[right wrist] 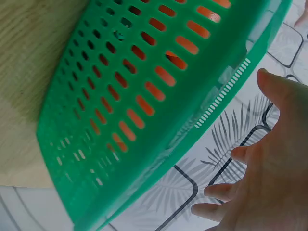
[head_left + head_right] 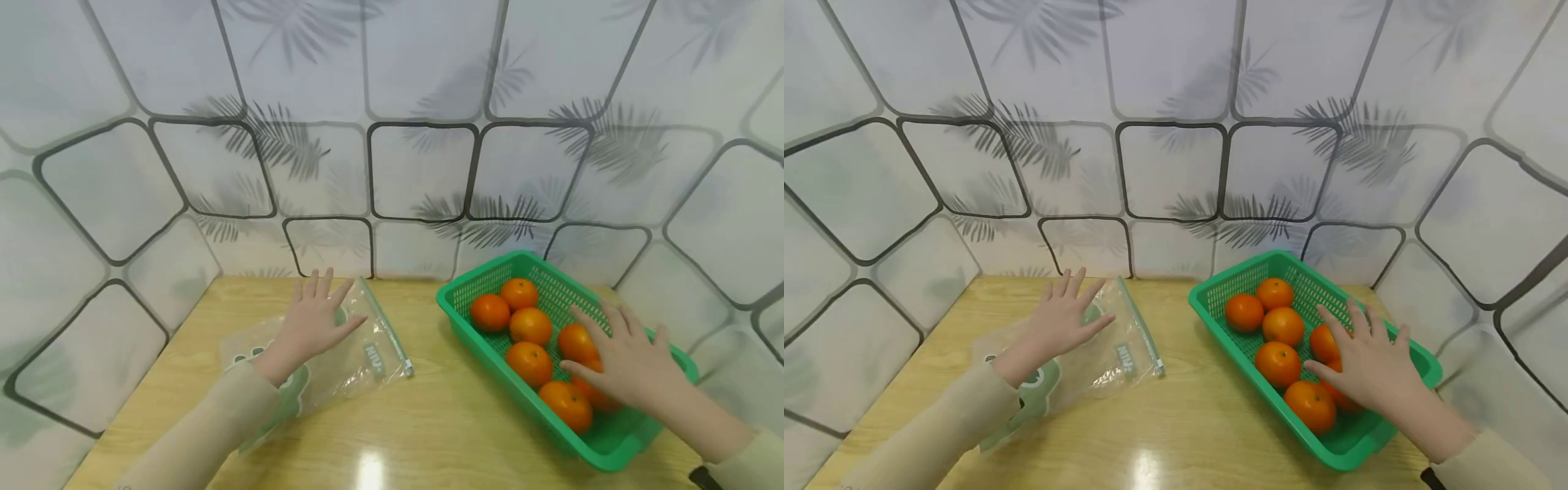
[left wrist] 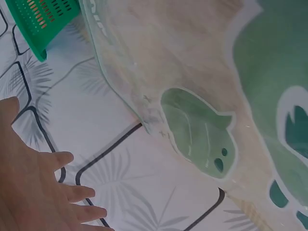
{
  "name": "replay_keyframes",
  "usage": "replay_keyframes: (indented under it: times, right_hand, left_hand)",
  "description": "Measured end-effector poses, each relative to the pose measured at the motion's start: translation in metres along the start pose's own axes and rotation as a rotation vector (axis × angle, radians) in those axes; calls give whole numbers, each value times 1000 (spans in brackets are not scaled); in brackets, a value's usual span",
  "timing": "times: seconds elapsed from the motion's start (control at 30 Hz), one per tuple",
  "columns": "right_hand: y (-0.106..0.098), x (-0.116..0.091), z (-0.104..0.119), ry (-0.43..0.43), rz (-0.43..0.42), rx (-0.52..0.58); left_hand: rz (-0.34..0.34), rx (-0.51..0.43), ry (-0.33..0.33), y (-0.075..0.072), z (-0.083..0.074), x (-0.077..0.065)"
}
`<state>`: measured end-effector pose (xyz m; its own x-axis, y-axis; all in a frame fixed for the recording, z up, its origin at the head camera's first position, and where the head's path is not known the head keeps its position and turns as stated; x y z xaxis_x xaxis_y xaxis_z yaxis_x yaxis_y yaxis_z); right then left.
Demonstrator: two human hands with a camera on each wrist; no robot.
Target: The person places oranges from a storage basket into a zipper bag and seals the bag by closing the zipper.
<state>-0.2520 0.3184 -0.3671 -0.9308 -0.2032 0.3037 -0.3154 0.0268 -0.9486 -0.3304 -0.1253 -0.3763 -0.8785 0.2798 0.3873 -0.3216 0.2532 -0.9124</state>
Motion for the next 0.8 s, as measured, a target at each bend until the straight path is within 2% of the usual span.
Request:
replay_keyframes:
  times: [0.4,0.8]
  right_hand:
    - [-1,-21,-20,35,-32,18]
    - [2,-41,-34,47,-49,-6]
  left_hand:
    - [57,17,52,15,-25,24]
    - [100,-22,37,34,-45,46]
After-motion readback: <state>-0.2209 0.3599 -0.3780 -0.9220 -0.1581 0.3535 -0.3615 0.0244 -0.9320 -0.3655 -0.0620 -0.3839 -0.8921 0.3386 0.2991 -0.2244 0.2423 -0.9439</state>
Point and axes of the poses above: each hand's wrist, its own x-axis towards the middle knuckle, its own y-axis out of the palm, z = x × y, the point moved 10 cm from there along x, towards the middle knuckle, and after that the axes turned 13 degrees about -z, right-handed, at the moved point
